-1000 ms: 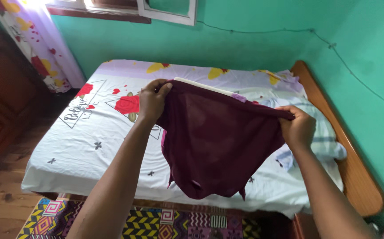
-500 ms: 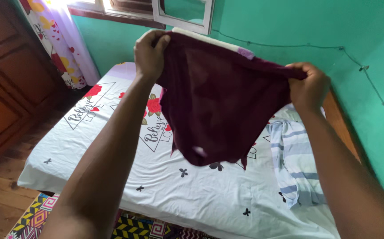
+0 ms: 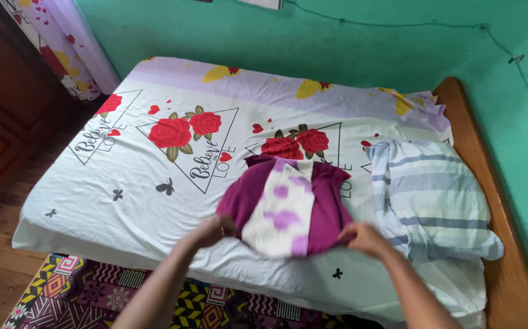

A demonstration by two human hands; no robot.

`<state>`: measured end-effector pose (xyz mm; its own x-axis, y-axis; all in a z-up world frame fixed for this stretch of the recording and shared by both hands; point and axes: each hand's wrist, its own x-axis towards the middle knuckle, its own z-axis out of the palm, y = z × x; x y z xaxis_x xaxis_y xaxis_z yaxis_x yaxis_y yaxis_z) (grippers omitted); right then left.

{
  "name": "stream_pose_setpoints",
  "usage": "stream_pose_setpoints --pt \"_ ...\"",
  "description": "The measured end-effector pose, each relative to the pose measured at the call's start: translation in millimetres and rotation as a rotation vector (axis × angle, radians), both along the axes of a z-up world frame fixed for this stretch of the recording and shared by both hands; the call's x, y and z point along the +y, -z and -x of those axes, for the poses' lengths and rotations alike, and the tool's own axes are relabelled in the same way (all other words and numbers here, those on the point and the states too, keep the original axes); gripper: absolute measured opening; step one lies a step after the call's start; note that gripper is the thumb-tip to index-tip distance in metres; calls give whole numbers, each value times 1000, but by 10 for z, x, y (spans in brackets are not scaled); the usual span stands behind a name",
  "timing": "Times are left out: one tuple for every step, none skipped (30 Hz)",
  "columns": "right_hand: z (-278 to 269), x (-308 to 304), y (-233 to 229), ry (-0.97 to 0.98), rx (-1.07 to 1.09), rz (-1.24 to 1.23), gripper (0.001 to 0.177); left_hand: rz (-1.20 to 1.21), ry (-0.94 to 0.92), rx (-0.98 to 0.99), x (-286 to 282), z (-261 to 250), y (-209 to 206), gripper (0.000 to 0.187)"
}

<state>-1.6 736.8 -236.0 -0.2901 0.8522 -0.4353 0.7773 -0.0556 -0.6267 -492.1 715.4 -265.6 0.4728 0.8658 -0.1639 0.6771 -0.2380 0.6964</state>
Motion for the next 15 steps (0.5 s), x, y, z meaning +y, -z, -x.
stream_pose_setpoints --pt "42 -94 128 -67 -66 98 37 157 83 103 -33 -45 97 15" --pt "71 -178 226 -73 -83 126 42 206 95 190 -66 -77 164 16" --pt "111 -253 298 -79 -100 155 47 255 107 278 -86 -111 194 19" --pt "144 -279 320 -88 -118 181 53 303 117 365 -75 -141 183 23" --pt "201 -255 316 -29 -103 121 56 203 17 262 -16 -140 129 33" --pt "269 -161 282 30 -87 55 60 98 -83 160 106 -124 36 43" --pt "329 -80 226 90 -71 -10 64 -18 -101 93 209 -135 -67 47" --pt "419 43 154 111 -46 -70 67 -143 -116 29 364 -139 -205 51" --pt "494 172 61 132 -20 -130 69 -167 -163 -6 491 -159 -345 53" --pt "558 258 -27 156 6 -192 71 -193 -207 -42 589 -197 -475 56" --pt "631 340 -111 193 118 -184 73 -219 -250 -78 661 -227 -599 59" --pt "693 408 -192 232 231 -177 74 -171 -276 -108 721 -264 -711 64" --pt "754 440 -256 269 345 -169 75 -124 -302 -139 762 -283 -809 68" --pt "794 464 -324 294 366 -140 77 -75 -327 -171 793 -307 -895 72" --pt "830 481 -383 319 387 -112 78 -66 -312 -200 806 -325 -963 74"
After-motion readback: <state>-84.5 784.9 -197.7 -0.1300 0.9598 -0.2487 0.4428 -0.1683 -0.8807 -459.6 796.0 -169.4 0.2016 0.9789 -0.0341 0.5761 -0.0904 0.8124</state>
